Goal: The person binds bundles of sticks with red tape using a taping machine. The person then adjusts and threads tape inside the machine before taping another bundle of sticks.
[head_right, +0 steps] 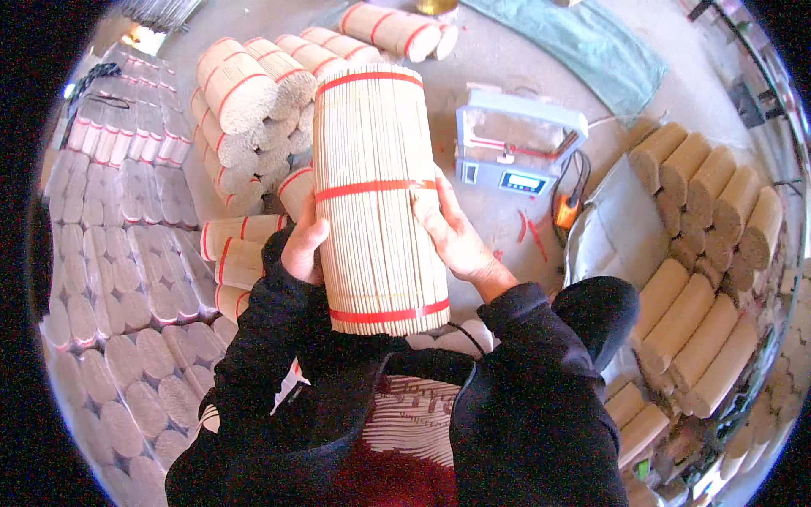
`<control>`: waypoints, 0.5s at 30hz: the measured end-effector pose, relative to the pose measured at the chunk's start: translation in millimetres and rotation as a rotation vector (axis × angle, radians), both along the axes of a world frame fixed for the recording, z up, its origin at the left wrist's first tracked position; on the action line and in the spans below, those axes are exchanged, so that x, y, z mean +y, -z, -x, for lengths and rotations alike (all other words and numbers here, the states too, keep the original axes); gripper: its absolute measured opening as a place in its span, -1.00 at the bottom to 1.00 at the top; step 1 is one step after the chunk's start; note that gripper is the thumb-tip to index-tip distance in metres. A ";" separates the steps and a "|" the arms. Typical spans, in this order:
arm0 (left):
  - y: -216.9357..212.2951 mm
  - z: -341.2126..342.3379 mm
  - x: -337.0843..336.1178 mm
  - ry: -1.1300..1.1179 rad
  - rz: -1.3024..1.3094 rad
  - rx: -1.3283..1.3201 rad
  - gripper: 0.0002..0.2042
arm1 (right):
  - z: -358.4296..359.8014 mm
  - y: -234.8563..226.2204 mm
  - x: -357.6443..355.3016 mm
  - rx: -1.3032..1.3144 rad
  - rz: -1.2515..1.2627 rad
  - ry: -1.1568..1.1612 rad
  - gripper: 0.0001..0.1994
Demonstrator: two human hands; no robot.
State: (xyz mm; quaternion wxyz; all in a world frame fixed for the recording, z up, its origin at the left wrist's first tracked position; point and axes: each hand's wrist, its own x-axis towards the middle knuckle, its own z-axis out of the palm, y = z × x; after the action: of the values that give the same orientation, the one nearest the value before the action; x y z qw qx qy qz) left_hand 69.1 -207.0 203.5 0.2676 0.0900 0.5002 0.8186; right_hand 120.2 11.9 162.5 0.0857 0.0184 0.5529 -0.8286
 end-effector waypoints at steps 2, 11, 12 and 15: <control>11.0 2.8 -10.8 -0.013 -0.019 0.023 -0.15 | -4.0 -26.2 -2.3 0.155 -0.176 0.000 -0.24; 3.1 12.4 -5.1 0.087 -0.014 0.070 -0.37 | -15.8 -92.8 -3.7 0.333 -0.434 0.105 -0.16; 2.5 10.0 6.3 0.019 -0.057 0.048 -0.39 | -15.9 -90.3 2.8 0.325 -0.459 0.114 -0.17; 4.0 16.1 -10.1 0.016 -0.045 0.054 -0.40 | -21.8 -110.5 -4.9 0.340 -0.458 0.092 -0.26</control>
State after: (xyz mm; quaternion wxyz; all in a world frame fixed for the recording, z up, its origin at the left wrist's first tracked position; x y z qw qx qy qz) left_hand 53.1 -217.1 199.5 0.2584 0.1218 0.4881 0.8247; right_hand 142.1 7.0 273.1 -0.0524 -0.0767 0.7305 -0.6766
